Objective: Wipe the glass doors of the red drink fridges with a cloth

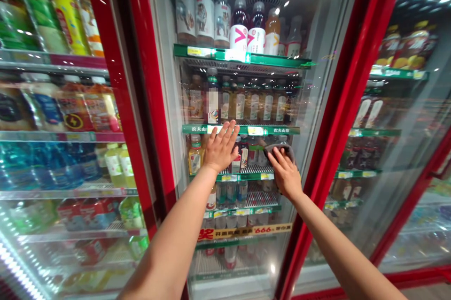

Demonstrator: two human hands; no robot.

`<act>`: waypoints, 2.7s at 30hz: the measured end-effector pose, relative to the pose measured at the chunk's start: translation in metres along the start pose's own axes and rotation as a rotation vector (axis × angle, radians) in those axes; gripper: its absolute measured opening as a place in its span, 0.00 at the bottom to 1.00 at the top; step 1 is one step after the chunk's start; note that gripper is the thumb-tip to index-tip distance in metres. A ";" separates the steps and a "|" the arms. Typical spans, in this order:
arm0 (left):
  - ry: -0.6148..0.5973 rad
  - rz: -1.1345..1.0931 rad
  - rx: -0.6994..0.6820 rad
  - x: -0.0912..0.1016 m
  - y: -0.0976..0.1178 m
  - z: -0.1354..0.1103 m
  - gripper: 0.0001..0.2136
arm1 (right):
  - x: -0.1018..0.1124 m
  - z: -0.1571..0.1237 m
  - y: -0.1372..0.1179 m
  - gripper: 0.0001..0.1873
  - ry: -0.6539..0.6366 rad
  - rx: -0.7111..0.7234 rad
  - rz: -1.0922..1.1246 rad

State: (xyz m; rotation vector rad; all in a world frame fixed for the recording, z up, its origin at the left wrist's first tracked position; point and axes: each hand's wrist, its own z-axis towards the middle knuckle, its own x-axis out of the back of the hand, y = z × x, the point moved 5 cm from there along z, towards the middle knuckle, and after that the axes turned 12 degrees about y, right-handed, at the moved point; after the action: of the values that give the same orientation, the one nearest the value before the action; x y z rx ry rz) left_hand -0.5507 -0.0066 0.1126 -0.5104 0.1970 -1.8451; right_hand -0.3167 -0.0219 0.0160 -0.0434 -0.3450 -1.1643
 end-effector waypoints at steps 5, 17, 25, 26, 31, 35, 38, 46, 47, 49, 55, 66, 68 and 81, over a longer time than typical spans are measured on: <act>-0.062 -0.014 0.029 0.001 0.003 0.002 0.37 | -0.020 0.024 -0.037 0.42 0.101 -0.107 -0.003; -0.169 0.041 -0.244 0.052 -0.048 -0.074 0.38 | -0.009 0.037 -0.051 0.40 0.176 -0.094 0.135; -0.226 0.082 -0.117 0.082 -0.099 -0.121 0.40 | -0.015 0.015 -0.099 0.39 -0.094 0.159 0.075; -0.238 0.079 -0.104 0.083 -0.105 -0.124 0.41 | -0.012 0.014 -0.092 0.38 -0.086 0.148 0.063; -0.276 0.042 -0.076 0.076 -0.122 -0.135 0.44 | -0.021 0.048 -0.090 0.37 0.079 -0.112 0.002; -0.282 0.028 -0.068 0.068 -0.122 -0.139 0.45 | -0.040 0.052 -0.134 0.37 0.045 -0.114 -0.007; -0.285 0.024 -0.064 0.066 -0.122 -0.141 0.46 | -0.041 0.020 -0.151 0.37 -0.079 0.075 0.046; -0.303 0.034 -0.067 0.063 -0.122 -0.145 0.47 | -0.038 0.037 -0.127 0.38 0.181 -0.267 0.002; -0.305 0.033 -0.066 0.063 -0.122 -0.145 0.47 | -0.042 0.047 -0.137 0.38 0.207 -0.290 -0.002; -0.308 0.028 -0.066 0.062 -0.122 -0.145 0.47 | -0.050 0.060 -0.162 0.38 0.182 -0.260 -0.008; -0.306 0.009 -0.077 0.065 -0.119 -0.142 0.46 | -0.053 0.022 -0.193 0.37 -0.097 0.123 0.104; -0.312 0.015 -0.064 0.086 -0.132 -0.164 0.49 | -0.055 0.086 -0.225 0.36 0.007 -0.050 0.089; -0.299 0.014 -0.051 0.087 -0.137 -0.172 0.49 | -0.053 0.073 -0.233 0.36 -0.079 0.080 0.126; -0.330 -0.003 0.055 0.091 -0.138 -0.183 0.51 | -0.065 0.101 -0.274 0.37 -0.066 0.097 0.192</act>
State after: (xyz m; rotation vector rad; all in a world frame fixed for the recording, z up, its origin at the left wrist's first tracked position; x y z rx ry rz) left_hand -0.7734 -0.0672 0.0243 -0.7663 -0.0771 -1.7356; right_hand -0.6123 -0.0522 0.0537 -0.0293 -0.4452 -0.9561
